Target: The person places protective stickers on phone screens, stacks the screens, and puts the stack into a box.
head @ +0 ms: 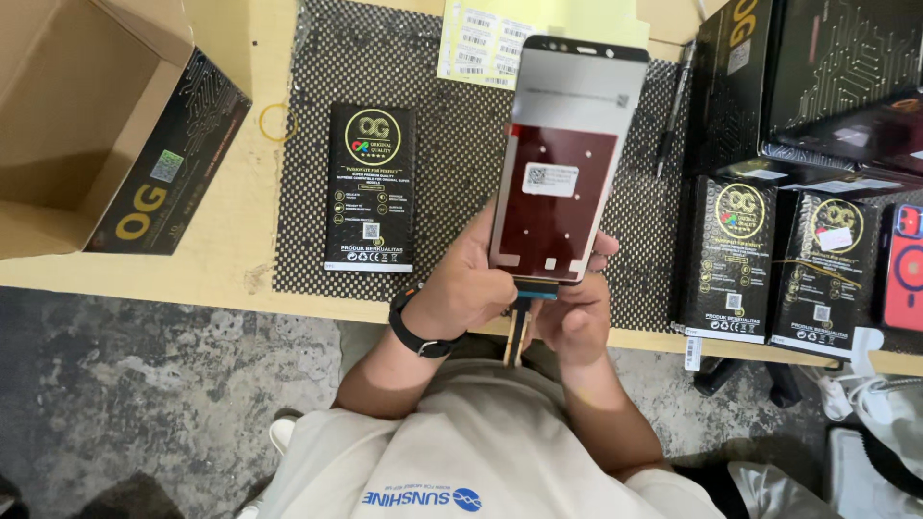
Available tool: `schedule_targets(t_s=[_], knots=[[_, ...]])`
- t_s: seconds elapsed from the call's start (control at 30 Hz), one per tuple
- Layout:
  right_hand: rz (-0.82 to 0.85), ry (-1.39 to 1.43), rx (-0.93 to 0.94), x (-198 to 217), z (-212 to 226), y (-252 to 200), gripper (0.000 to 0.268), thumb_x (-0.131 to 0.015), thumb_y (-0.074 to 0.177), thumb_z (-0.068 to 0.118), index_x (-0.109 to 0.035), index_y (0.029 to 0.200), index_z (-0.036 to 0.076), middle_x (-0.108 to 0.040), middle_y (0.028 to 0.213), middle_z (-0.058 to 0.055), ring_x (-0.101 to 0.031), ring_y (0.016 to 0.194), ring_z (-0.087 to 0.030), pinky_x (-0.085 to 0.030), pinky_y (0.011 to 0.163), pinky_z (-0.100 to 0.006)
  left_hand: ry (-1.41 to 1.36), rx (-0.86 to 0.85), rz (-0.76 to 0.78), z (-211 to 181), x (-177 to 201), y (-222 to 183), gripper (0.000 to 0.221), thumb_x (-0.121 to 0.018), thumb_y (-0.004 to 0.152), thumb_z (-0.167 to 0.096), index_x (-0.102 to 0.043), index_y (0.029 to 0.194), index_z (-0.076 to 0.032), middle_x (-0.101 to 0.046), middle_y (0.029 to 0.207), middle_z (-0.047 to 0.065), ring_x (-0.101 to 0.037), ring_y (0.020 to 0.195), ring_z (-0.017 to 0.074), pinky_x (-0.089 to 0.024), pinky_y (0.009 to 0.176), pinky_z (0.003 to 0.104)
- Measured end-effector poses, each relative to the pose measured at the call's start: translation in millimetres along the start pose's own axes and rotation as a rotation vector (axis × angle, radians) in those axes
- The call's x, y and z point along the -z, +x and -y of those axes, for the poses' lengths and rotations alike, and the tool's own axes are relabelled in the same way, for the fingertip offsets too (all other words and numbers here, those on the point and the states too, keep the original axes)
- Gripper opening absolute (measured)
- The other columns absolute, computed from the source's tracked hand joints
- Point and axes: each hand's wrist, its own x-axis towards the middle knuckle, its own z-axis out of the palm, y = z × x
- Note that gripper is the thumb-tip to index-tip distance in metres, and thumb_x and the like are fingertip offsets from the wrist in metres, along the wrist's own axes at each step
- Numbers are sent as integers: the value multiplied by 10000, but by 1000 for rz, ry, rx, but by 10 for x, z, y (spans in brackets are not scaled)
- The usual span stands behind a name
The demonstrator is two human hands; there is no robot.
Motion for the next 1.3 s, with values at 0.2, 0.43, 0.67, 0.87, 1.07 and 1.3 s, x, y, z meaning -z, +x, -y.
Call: schedule_targets(t_s=[0.2, 0.43, 0.67, 0.87, 1.07, 1.3], knots=[[-198, -452, -120, -201, 92, 93, 539, -701, 947, 404, -534, 553, 76, -505, 436, -21, -451, 369, -109, -313, 390, -235, -105, -115, 0, 39, 75, 14, 761, -521, 880, 82, -294, 1591, -64, -321, 1673, 315, -549, 1383, 458, -457, 1238, 639], [-232, -618, -14, -210, 58, 97, 440, -621, 967, 232, -494, 569, 92, -463, 479, 15, -393, 472, -97, -349, 535, -268, -181, 60, -82, 39, 94, -29, 785, -454, 842, 125, -270, 1583, -57, -505, 1429, 425, -537, 1342, 499, -549, 1051, 587], [-179, -730, 27, -209, 73, 65, 507, -620, 987, 289, -396, 568, 109, -360, 548, 42, -318, 533, -101, -232, 519, -287, -261, 11, -143, 81, 65, 0, 834, -518, 757, 138, -279, 1546, 10, -481, 1425, 425, -532, 1321, 550, -417, 1202, 673], [-140, -837, 27, -169, 93, 21, 465, -636, 981, 344, -552, 604, 84, -493, 542, 15, -417, 514, -107, -290, 513, -284, -269, -21, -99, 153, 157, 15, 915, -487, 681, 97, -271, 1566, 10, -399, 1550, 375, -537, 1330, 530, -452, 1177, 665], [-109, -851, 37, -150, 84, -18, 371, -695, 943, 300, -594, 670, 69, -552, 568, 4, -476, 516, -104, -360, 510, -272, -273, -78, -41, 162, 197, 22, 851, -533, 756, 61, -302, 1571, -27, -340, 1638, 327, -532, 1353, 533, -437, 1207, 680], [-84, -820, -108, -66, 117, -124, 157, -812, 854, 143, -678, 835, 62, -587, 614, 3, -492, 532, -71, -407, 546, -237, -226, -138, -153, 84, 174, 25, 879, -489, 689, 62, -292, 1545, 49, -412, 1548, 374, -531, 1330, 560, -454, 1192, 680]])
